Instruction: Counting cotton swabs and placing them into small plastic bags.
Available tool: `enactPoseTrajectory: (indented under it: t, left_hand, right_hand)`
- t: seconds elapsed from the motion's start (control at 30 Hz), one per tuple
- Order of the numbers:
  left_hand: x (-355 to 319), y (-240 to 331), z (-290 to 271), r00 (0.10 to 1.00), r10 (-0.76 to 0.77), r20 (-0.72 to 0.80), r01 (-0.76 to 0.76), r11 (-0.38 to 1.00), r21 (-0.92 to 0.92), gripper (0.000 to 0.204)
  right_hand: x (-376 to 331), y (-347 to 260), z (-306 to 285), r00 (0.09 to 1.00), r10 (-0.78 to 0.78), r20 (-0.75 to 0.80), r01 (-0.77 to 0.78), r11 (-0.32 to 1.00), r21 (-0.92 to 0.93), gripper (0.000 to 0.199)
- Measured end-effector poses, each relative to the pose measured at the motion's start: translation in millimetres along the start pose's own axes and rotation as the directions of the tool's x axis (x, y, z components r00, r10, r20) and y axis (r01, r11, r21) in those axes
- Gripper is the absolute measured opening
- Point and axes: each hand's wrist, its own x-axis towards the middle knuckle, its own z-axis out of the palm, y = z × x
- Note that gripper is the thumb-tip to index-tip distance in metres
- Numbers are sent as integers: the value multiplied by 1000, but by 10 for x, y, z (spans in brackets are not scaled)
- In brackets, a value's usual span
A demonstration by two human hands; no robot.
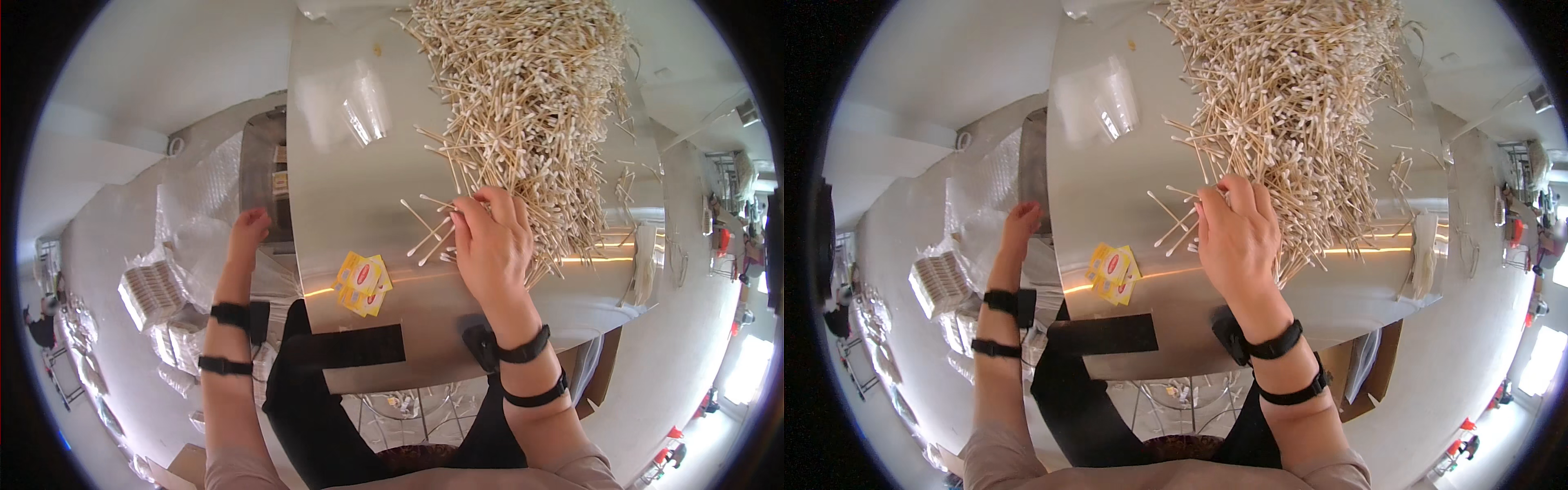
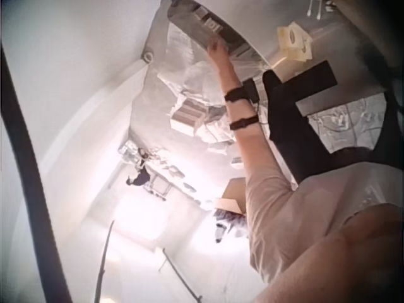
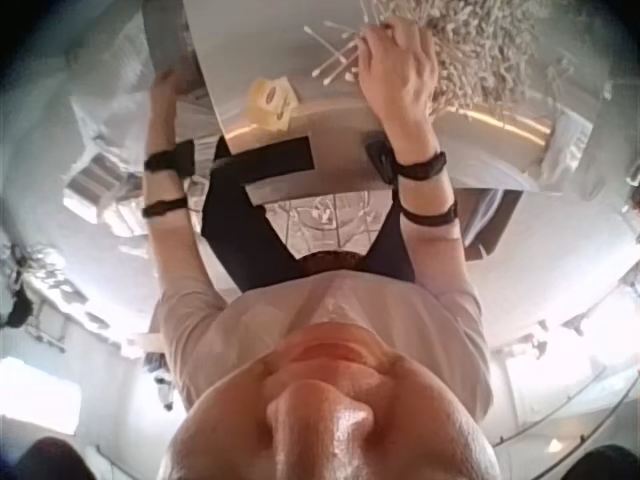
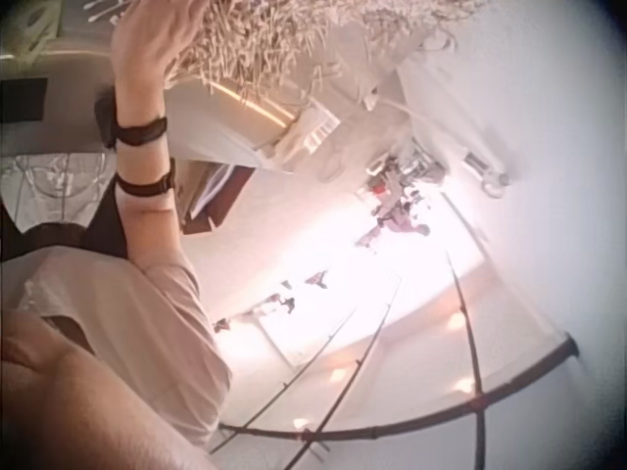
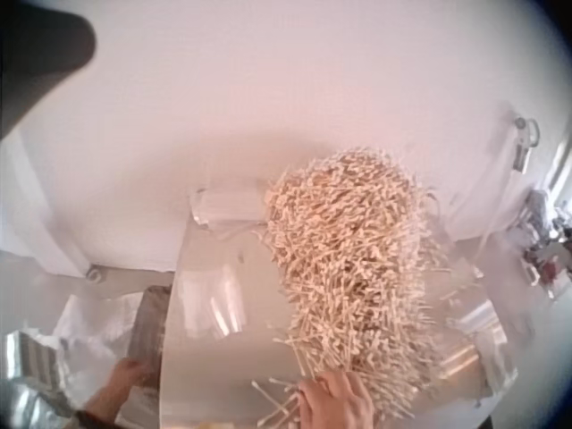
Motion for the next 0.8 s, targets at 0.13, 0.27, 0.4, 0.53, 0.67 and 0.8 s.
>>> enactPoseTrajectory:
  t: [0.13, 0.27, 0.4, 0.53, 0.67, 0.8]
  left_hand:
    - [-1068, 525, -45, 997, 74, -19, -76, 990, -119, 25]
    - [-2154, 1030, 274, 990, 118, 70, -82, 916, -392, 19]
    - [-3206, 1316, 834, 947, 108, 303, 107, 783, -613, 14]
    - [-3639, 1371, 1383, 844, 118, 523, 324, 665, -673, 16]
    - [-2964, 1484, 1641, 900, 380, 212, -272, 871, -410, 16]
    - [-2406, 1639, 1673, 870, 492, 39, -473, 854, -218, 10]
  right_hand:
    - [14, 28, 30, 1000, 11, 13, -11, 1000, -23, 13]
    - [-44, 87, 48, 1000, -3, 23, 4, 1000, -31, 10]
    - [-68, 135, 74, 1000, -25, 3, 25, 999, 24, 9]
    - [-66, 77, -44, 1000, 5, -30, 1, 983, 184, 9]
    - [-93, 45, -162, 998, 54, -33, -36, 917, 396, 9]
    - [-170, -106, -275, 854, 286, 433, -512, 607, 608, 10]
